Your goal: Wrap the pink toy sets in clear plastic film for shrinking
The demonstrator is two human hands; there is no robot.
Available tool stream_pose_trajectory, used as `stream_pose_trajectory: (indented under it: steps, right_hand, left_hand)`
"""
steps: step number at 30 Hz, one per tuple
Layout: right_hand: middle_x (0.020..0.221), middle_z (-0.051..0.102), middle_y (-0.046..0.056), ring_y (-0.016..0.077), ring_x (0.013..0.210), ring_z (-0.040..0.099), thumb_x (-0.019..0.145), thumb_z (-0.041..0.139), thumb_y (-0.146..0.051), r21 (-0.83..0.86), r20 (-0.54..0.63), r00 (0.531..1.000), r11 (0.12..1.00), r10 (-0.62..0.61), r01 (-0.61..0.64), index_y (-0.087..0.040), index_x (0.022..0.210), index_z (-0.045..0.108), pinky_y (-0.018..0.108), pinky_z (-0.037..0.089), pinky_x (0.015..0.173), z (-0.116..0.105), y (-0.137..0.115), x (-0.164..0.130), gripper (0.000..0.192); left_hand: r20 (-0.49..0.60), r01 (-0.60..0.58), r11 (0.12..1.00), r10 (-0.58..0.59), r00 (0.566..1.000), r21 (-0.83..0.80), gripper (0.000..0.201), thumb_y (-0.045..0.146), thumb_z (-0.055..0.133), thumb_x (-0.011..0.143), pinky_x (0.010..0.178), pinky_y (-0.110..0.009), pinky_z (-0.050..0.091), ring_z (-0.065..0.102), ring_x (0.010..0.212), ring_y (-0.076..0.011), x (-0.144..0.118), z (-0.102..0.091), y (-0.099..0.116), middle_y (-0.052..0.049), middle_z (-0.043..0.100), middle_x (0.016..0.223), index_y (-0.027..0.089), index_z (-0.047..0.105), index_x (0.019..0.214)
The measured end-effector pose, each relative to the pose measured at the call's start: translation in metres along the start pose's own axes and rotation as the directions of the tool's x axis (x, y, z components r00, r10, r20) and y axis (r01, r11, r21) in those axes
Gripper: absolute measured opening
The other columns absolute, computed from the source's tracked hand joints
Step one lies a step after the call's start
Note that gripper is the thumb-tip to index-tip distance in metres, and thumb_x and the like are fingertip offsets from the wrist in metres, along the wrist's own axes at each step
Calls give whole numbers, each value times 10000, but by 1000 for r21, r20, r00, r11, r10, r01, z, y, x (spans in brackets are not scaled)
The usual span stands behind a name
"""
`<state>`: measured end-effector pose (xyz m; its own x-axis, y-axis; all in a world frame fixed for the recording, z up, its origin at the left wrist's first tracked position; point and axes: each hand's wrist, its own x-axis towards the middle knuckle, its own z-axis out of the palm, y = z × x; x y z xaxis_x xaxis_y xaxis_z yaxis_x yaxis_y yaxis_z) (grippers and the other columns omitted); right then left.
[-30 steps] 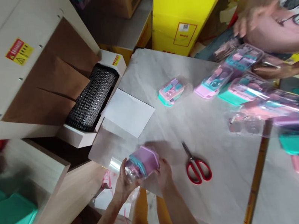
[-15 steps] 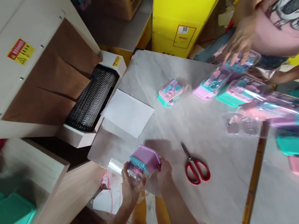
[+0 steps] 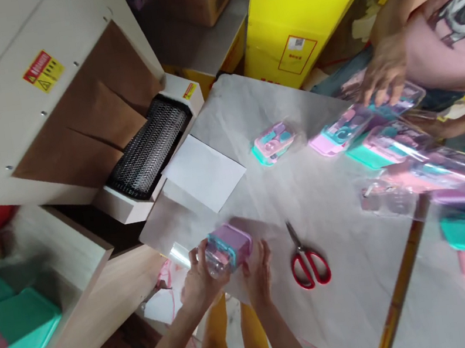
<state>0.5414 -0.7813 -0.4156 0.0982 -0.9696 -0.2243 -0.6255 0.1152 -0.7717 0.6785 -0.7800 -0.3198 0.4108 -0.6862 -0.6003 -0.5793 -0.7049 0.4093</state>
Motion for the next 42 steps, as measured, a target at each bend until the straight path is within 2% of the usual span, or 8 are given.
stream_pose_trajectory:
  steps: [4, 7, 10, 13, 19, 31, 37, 42]
  right_hand:
    - [1424, 324, 152, 277, 1359, 218, 812, 498, -279, -228, 113, 917, 888, -383, 399, -178, 1401, 212, 473, 357, 1012, -22, 7, 12, 663]
    - [1346, 432, 152, 283, 1307, 310, 825, 496, -368, -336, 133, 885, 819, -447, 464, -167, 1400, 214, 455, 357, 979, -27, 7, 24, 671]
    - [1224, 534, 162, 283, 1157, 458, 798, 531, -410, -406, 111, 903, 810, -415, 422, -151, 1330, 332, 443, 333, 945, -23, -5, 33, 625]
    - [1152, 568, 177, 292, 1090, 483, 792, 553, -373, -478, 50, 929, 809, -365, 344, -130, 1262, 407, 454, 287, 948, -17, -22, 38, 548]
    - [1098, 594, 159, 285, 999, 502, 820, 536, -388, -530, 101, 910, 752, -403, 392, -145, 1250, 447, 416, 305, 869, -13, -40, 42, 502]
    - [1064, 575, 136, 294, 961, 506, 802, 522, -496, -593, 94, 976, 776, -196, 213, -198, 1314, 458, 410, 334, 785, -29, -42, 53, 596]
    - [1350, 448, 159, 294, 956, 529, 758, 613, -370, -635, 243, 933, 683, -267, 361, -239, 1375, 379, 421, 335, 783, -20, -49, 52, 673]
    - [1305, 503, 142, 309, 1009, 516, 756, 592, -401, -569, 281, 938, 752, -203, 333, -206, 1314, 428, 419, 373, 775, -23, -48, 63, 613]
  left_hand:
    - [3, -132, 980, 133, 991, 150, 808, 410, 637, 720, 681, -354, 510, 670, 797, -264, 9, 1, 14, -171, 377, 1326, 255, 249, 1412]
    - [76, -233, 955, 223, 972, 182, 792, 428, 598, 759, 723, -353, 505, 666, 855, -274, 17, 3, 15, -175, 343, 1384, 276, 207, 1430]
    - [115, -274, 949, 258, 959, 158, 697, 382, 513, 831, 769, -353, 503, 653, 924, -269, 25, 2, 14, -182, 253, 1473, 260, 189, 1436]
    - [-6, -221, 966, 224, 975, 137, 484, 267, 391, 895, 774, -331, 505, 641, 950, -229, 30, 4, 13, -155, 348, 1437, 219, 317, 1370]
    - [-152, -138, 973, 167, 974, 186, 197, 184, 376, 890, 717, -294, 468, 628, 841, -214, 40, 12, 17, -104, 634, 932, 148, 559, 954]
    - [-192, 108, 955, -164, 968, -275, 160, 98, 370, 837, 576, -242, 395, 570, 610, -161, 82, 30, -18, -31, 582, 646, 159, 513, 796]
    - [-90, -97, 899, 64, 994, -427, 349, 134, 413, 809, 600, -218, 422, 543, 572, -123, 82, 31, -25, 47, 583, 610, 182, 547, 1128]
    - [34, -275, 809, 342, 939, -520, 402, 131, 394, 751, 755, -280, 443, 603, 773, -174, 82, 16, -13, -16, 689, 833, 191, 666, 1043]
